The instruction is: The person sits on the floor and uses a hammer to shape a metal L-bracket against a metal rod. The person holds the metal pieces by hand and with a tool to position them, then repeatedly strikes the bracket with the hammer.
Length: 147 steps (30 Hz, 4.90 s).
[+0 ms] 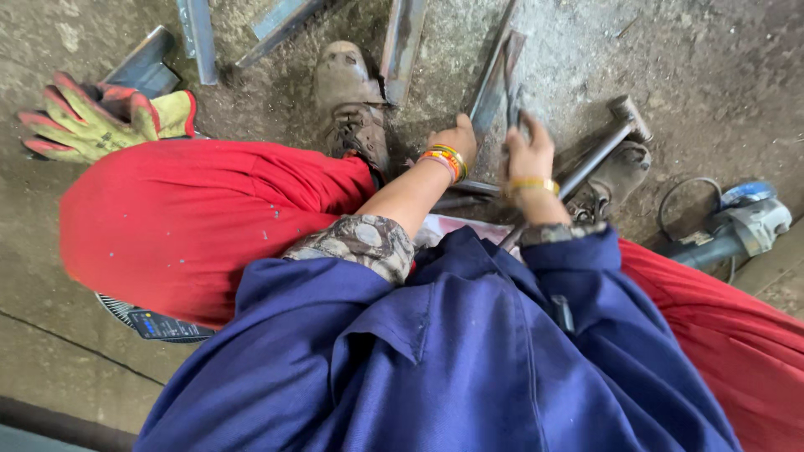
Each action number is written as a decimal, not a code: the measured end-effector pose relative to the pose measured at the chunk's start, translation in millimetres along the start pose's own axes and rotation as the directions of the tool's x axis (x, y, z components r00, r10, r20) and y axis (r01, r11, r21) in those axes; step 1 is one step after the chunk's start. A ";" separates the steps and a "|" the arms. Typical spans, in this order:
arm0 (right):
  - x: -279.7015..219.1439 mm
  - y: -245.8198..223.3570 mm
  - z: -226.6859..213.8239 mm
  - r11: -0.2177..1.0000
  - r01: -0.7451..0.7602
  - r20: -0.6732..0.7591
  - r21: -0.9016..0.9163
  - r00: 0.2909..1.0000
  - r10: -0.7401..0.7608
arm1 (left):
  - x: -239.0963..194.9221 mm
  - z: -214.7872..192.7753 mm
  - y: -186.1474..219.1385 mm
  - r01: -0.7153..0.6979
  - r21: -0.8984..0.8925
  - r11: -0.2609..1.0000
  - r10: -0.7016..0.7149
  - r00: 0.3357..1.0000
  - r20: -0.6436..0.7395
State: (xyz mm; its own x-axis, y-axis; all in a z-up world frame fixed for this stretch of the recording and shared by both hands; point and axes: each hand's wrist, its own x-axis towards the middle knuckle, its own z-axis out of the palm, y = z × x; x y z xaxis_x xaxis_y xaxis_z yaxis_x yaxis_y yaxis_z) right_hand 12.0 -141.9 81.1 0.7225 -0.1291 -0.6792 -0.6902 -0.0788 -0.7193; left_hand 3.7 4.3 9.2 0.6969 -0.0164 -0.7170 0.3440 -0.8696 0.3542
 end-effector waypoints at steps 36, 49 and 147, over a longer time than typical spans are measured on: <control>-15.2 -42.9 52.8 0.522 0.279 0.109 -0.806 0.937 -0.332 | 4.9 -38.8 0.2 -0.121 0.336 0.934 0.085 0.989 0.122; 12.9 -45.5 76.8 0.517 0.280 0.056 -0.809 0.912 -0.406 | 7.3 -46.0 -8.5 -0.242 0.471 0.848 0.145 0.962 0.233; 2.9 -49.7 65.9 0.526 0.251 0.108 -0.813 0.952 -0.287 | 33.7 -51.6 16.6 -0.168 0.392 0.904 0.119 0.982 0.145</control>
State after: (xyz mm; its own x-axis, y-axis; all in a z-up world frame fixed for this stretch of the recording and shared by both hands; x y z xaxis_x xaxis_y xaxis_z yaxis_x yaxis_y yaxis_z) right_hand 51.0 -73.2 105.2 0.8903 0.0065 -0.4554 -0.2135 -0.8772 -0.4300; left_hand 65.4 14.8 22.0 0.6344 -0.1913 -0.7489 -0.0527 -0.9773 0.2050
